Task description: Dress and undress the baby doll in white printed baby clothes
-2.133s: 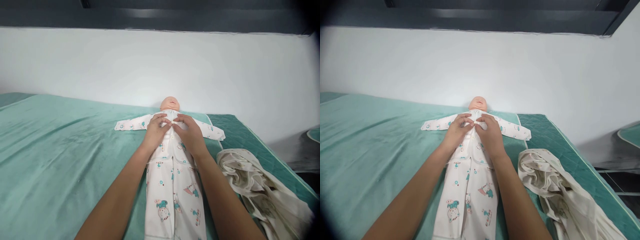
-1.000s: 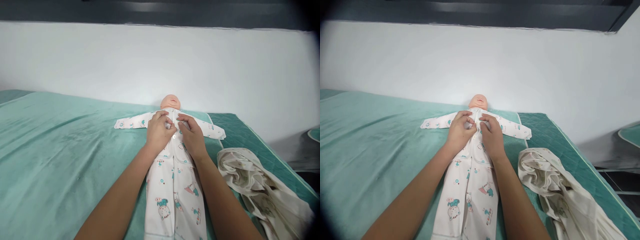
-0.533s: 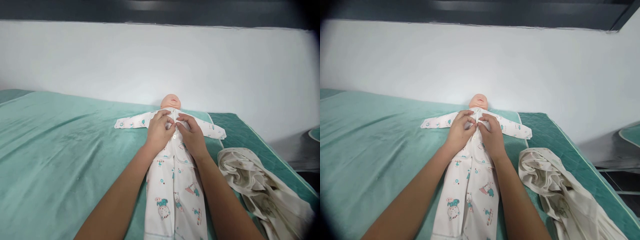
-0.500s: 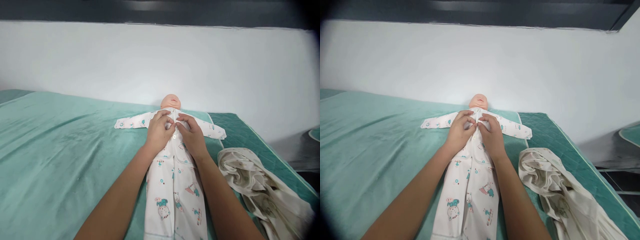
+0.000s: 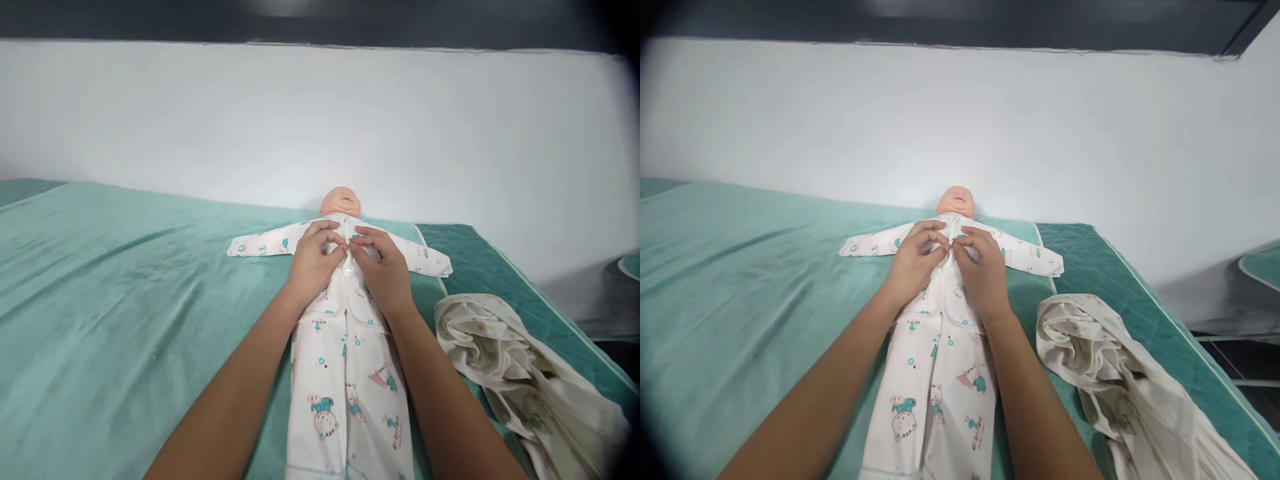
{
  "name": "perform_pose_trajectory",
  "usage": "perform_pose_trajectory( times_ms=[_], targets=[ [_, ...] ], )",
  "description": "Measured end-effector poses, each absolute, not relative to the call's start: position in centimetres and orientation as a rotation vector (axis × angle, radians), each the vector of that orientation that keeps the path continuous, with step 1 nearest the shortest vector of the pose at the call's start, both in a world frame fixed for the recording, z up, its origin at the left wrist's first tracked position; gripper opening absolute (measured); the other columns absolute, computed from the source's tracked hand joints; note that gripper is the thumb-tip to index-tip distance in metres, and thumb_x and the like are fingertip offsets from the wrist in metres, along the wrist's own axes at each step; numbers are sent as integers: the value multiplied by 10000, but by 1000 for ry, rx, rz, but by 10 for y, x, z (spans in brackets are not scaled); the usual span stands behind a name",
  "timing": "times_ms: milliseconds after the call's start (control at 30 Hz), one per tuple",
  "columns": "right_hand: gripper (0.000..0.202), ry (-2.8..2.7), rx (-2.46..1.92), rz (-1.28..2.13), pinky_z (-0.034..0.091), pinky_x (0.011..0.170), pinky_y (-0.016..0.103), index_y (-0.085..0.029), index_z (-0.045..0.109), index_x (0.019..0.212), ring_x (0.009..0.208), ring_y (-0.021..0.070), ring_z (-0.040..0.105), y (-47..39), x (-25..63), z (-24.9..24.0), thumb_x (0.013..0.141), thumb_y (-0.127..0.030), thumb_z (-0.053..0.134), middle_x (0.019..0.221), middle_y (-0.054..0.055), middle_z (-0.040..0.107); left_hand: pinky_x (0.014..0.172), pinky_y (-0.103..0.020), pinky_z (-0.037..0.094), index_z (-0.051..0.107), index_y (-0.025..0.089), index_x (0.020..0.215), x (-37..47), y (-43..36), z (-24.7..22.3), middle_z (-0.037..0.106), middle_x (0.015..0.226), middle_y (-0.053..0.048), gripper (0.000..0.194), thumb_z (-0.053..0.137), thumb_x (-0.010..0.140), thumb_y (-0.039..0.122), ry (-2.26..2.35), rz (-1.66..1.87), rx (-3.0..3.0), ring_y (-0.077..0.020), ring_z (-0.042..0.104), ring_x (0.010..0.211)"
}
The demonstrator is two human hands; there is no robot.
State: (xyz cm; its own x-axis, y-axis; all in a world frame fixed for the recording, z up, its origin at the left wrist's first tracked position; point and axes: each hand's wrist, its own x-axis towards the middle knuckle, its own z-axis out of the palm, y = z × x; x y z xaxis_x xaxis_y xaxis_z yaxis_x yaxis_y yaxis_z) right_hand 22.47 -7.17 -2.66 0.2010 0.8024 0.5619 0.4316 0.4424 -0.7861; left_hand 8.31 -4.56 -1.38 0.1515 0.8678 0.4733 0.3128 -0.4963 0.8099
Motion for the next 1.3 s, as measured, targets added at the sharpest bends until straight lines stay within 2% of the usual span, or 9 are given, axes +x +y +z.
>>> perform_pose_trajectory(
  times_ms=[267, 667, 800, 933, 1067, 1167, 1300],
  targets=[
    [105, -1450, -1195, 421, 380, 1093, 425, -256, 698, 917, 1210, 223, 572, -67, 226, -21, 832, -238, 640, 1224, 32, 659, 1030, -343, 440, 670, 213, 808, 82, -44, -16, 600, 1245, -44, 102, 601, 807, 137, 1072, 1387, 1878, -189, 562, 1209],
    [31, -1427, -1248, 430, 376, 1081, 437, -255, 694, 816, 1187, 227, 583, -67, 227, -20, 819, -244, 666, 1196, 17, 675, 1002, -353, 463, 675, 210, 815, 82, -44, -18, 615, 1208, -57, 73, 616, 837, 173, 1056, 1433, 1889, -197, 580, 1169],
    [40, -1407, -1230, 478, 374, 1094, 425, -260, 711, 798, 1208, 221, 575, -67, 228, -22, 817, -268, 677, 1220, 4, 672, 999, -348, 469, 702, 218, 843, 81, -45, -17, 629, 1206, -53, 107, 600, 878, 217, 1014, 1415, 1880, -196, 585, 1168],
    [76, -1412, -1195, 492, 362, 1112, 429, -261, 713, 841, 1222, 215, 566, -68, 228, -23, 850, -295, 645, 1231, 14, 664, 963, -328, 482, 727, 228, 906, 80, -47, -17, 640, 1191, -49, 162, 571, 893, 189, 989, 1415, 1890, -183, 590, 1149],
    [127, -1477, -1213, 428, 357, 1112, 457, -252, 675, 899, 1247, 238, 544, -71, 226, -21, 816, -347, 693, 1259, 44, 640, 1024, -349, 457, 719, 242, 959, 78, -48, -17, 634, 1207, -45, 227, 541, 882, 126, 976, 1422, 1924, -181, 572, 1184],
    [160, -1503, -1234, 370, 371, 1096, 459, -249, 652, 925, 1237, 244, 550, -73, 224, -20, 782, -293, 710, 1268, 53, 633, 1062, -377, 439, 687, 239, 943, 76, -51, -17, 624, 1235, -42, 197, 560, 858, 114, 1007, 1411, 1936, -189, 553, 1218],
    [78, -1372, -1237, 460, 396, 1069, 440, -243, 627, 871, 1178, 230, 593, -73, 224, -20, 795, -226, 636, 1229, 36, 663, 1102, -406, 400, 670, 242, 872, 71, -62, -14, 609, 1281, -26, 139, 566, 867, 151, 1093, 1307, 1993, -195, 515, 1258]
  ],
)
